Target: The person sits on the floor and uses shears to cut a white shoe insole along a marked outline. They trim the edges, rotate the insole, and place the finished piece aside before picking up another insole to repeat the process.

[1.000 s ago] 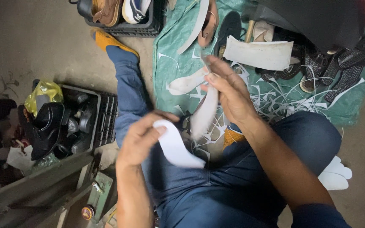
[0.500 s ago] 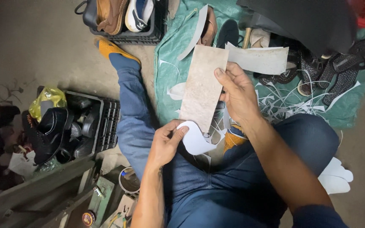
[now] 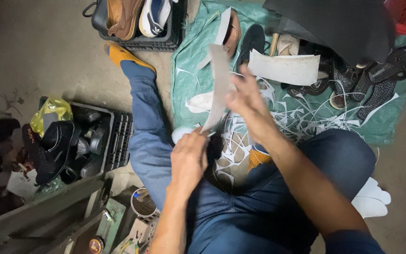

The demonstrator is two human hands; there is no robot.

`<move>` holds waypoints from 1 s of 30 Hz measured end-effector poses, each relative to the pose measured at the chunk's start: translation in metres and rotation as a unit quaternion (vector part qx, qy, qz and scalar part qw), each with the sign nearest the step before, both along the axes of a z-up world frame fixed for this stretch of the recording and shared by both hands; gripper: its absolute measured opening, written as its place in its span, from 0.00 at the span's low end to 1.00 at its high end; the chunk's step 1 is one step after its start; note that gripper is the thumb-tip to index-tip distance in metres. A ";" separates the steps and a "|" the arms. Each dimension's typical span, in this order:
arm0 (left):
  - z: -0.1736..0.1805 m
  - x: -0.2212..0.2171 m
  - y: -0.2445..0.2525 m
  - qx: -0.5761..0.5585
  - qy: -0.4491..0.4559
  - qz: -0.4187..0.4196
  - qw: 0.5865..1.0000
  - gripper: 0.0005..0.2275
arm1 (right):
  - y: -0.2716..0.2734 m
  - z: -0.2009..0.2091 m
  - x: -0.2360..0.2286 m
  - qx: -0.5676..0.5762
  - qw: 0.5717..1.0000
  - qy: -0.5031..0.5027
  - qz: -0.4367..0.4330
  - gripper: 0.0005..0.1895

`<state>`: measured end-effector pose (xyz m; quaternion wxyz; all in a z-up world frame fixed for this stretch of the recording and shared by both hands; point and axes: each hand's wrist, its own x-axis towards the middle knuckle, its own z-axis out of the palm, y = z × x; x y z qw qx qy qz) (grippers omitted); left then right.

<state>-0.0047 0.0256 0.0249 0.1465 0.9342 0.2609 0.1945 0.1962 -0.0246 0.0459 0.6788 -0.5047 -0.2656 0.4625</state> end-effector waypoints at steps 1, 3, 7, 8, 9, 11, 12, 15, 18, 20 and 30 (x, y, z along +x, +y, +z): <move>0.000 0.003 -0.005 -0.001 0.000 0.000 1.000 0.05 | 0.001 -0.005 -0.003 -0.001 1.000 0.000 0.000 0.47; 0.002 0.009 -0.014 0.040 0.013 -0.031 0.999 0.08 | 0.004 -0.015 -0.010 -0.013 0.999 -0.006 0.050 0.41; -0.002 0.009 -0.023 0.029 0.018 -0.042 0.999 0.07 | 0.006 -0.023 -0.014 -0.032 0.997 0.058 0.046 0.36; -0.005 0.007 -0.024 0.020 0.026 -0.040 0.999 0.08 | 0.006 -0.025 -0.015 -0.030 0.996 0.052 0.071 0.41; -0.009 0.005 -0.023 0.011 0.034 -0.038 0.999 0.08 | 0.006 -0.027 -0.014 -0.027 0.994 0.046 0.096 0.46; -0.008 0.006 -0.022 0.029 0.032 -0.047 0.998 0.06 | 0.008 -0.043 -0.014 -0.019 0.994 -0.009 0.105 0.41; -0.007 0.006 -0.023 0.047 0.031 -0.057 0.997 0.04 | 0.009 -0.051 -0.016 -0.010 0.991 -0.065 0.113 0.37; -0.010 0.005 -0.027 0.013 0.047 -0.063 0.997 0.05 | 0.008 -0.087 -0.018 -0.052 0.995 -0.024 0.087 0.31; 0.014 0.004 -0.027 -0.106 -0.012 -0.073 0.992 0.05 | 0.013 -0.081 -0.023 -0.020 0.992 0.122 0.039 0.34; 0.043 0.003 -0.020 -0.220 -0.046 -0.081 0.971 0.05 | 0.012 -0.061 -0.018 -0.030 0.977 0.210 0.023 0.35; 0.064 0.006 0.036 -0.378 -0.215 0.111 0.894 0.06 | 0.007 -0.090 -0.026 -0.009 0.938 0.340 0.059 0.29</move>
